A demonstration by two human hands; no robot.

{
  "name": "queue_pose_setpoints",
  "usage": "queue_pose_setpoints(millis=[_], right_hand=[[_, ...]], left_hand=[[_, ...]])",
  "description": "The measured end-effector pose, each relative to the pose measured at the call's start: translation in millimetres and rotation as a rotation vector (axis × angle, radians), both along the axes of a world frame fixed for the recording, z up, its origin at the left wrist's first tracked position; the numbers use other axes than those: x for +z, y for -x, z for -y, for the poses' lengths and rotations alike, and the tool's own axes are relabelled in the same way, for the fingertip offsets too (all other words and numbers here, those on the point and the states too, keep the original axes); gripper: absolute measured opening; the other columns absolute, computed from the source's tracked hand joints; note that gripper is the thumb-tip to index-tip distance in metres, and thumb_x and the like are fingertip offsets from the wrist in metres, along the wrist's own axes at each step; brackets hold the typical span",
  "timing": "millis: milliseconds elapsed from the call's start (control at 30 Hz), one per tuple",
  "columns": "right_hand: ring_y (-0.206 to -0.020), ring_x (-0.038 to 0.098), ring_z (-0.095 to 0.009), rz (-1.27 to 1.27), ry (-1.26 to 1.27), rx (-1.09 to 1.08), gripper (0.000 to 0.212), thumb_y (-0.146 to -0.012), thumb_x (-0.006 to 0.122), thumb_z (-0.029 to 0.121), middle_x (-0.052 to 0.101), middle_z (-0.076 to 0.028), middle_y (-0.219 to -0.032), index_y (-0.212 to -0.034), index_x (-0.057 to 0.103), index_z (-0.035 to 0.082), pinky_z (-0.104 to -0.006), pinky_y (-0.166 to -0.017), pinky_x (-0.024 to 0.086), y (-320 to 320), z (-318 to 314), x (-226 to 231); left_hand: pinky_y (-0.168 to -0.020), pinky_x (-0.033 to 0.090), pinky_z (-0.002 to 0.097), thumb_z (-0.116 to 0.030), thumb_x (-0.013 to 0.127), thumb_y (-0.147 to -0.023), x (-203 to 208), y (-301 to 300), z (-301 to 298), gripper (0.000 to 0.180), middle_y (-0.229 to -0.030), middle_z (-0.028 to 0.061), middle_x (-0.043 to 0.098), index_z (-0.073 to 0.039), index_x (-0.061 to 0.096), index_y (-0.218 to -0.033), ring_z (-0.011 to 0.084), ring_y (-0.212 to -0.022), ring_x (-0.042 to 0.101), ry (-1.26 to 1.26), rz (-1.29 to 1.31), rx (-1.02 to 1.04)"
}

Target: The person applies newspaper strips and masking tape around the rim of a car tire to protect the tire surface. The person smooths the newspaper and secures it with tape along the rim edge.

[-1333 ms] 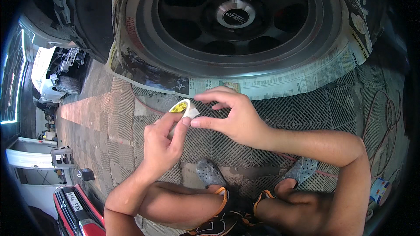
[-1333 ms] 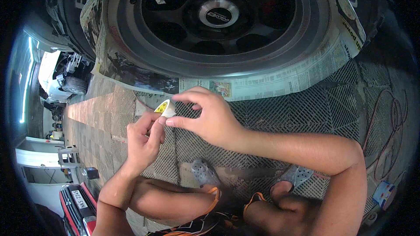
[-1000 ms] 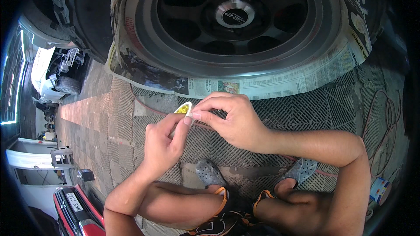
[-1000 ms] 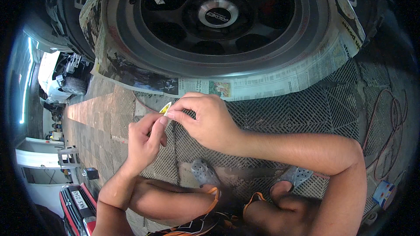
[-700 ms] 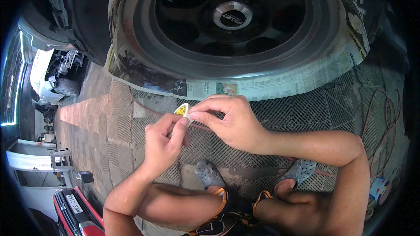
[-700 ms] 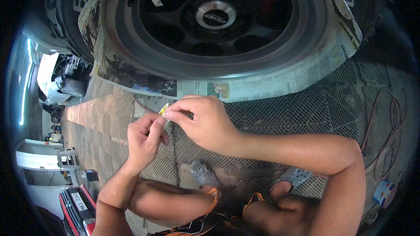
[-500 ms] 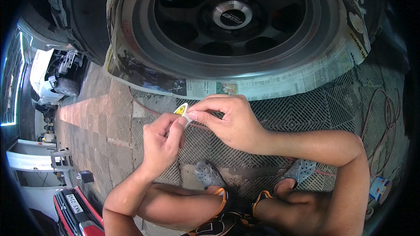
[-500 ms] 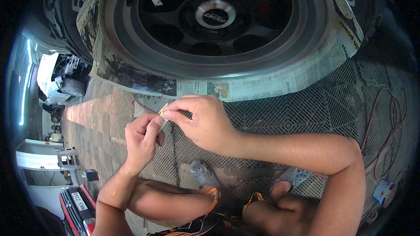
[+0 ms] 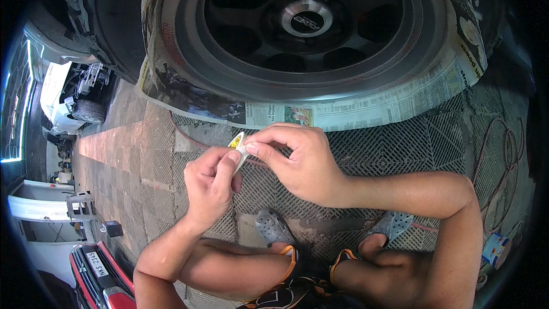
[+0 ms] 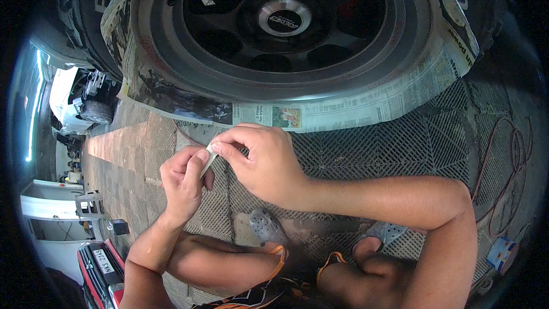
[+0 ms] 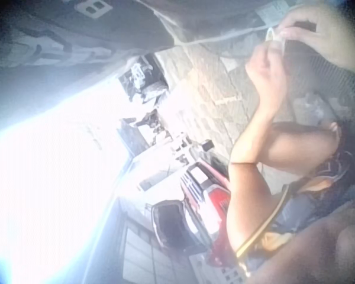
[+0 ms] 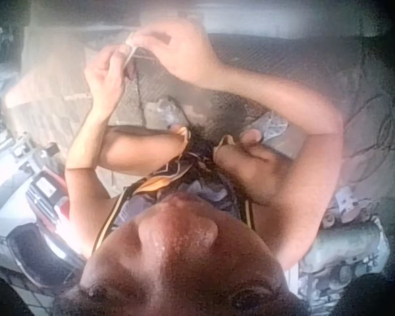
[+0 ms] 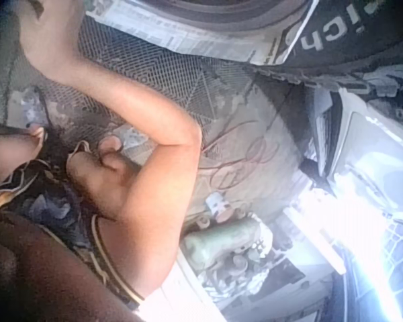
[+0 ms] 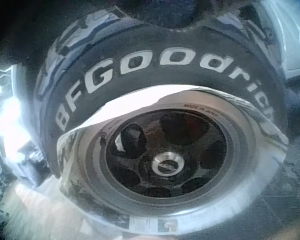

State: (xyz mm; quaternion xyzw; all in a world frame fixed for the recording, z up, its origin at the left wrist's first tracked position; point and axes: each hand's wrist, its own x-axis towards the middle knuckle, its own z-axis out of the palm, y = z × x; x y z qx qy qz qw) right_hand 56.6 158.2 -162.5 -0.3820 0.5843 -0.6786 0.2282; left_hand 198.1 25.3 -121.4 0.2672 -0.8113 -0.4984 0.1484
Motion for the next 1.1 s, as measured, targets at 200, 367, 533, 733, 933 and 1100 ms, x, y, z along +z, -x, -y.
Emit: queue_pose_setpoints(millis=[200,367,533,733,933,1100], right_hand=[[-0.087,0.071,-0.011,0.058,-0.070,0.032,0.017,-0.100,0.071,0.012,0.078,-0.011,-0.099,-0.108,0.076,-0.003,-0.0261,-0.077,0.056,5,-2,-1],[-0.077,0.065,-0.008,0.245,0.024,0.068,0.018,-0.102,0.068,0.014,0.074,-0.007,-0.088,-0.103,0.071,-0.003,-0.0277,-0.068,0.052,10,3,-11],[-0.073,0.060,-0.007,0.293,0.074,0.103,0.016,-0.103,0.065,0.013,0.071,-0.008,-0.089,-0.102,0.066,-0.002,-0.0275,-0.065,0.049,9,2,-19],[-0.097,0.065,-0.008,0.147,-0.047,0.163,0.013,-0.106,0.061,0.009,0.071,-0.009,-0.110,-0.110,0.064,-0.003,-0.0236,-0.086,0.053,15,-8,-10],[-0.073,0.061,-0.010,0.078,0.053,0.039,0.015,-0.102,0.067,0.014,0.071,-0.009,-0.087,-0.102,0.068,-0.001,-0.0274,-0.064,0.049,9,-6,-19],[-0.099,0.065,-0.014,-0.101,0.084,0.051,0.010,-0.107,0.056,0.007,0.067,-0.010,-0.111,-0.108,0.060,-0.002,-0.0275,-0.088,0.056,7,-8,19]], left_hand=[[-0.049,0.040,0.0240,-0.016,0.057,-0.106,0,3,3,0.025,-0.064,0.0018,0.061,0.004,0.070,-0.099,0.0079,-0.053,0.055,0.049,0.062,-0.066],[-0.051,0.042,0.0263,-0.021,0.054,-0.107,7,1,4,0.029,-0.062,0.0021,0.061,0.003,0.070,-0.103,0.0080,-0.053,0.055,0.143,0.115,-0.201],[-0.054,0.044,0.0295,-0.023,0.050,-0.108,8,4,6,0.033,-0.060,0.0032,0.061,0.002,0.069,-0.102,0.0103,-0.054,0.056,0.180,0.180,-0.242],[-0.055,0.043,0.0307,-0.025,0.049,-0.109,10,8,9,0.037,-0.061,0.0039,0.061,0.000,0.066,-0.089,0.0119,-0.054,0.055,0.195,0.307,-0.208],[-0.054,0.042,0.0307,-0.028,0.048,-0.109,13,2,15,0.040,-0.062,0.0037,0.061,0.000,0.066,-0.087,0.0111,-0.056,0.054,0.176,0.265,-0.220],[-0.053,0.047,0.0313,-0.026,0.049,-0.106,26,-11,36,0.038,-0.065,0.0055,0.064,0.003,0.069,-0.092,0.0137,-0.056,0.060,0.098,0.056,-0.194]])
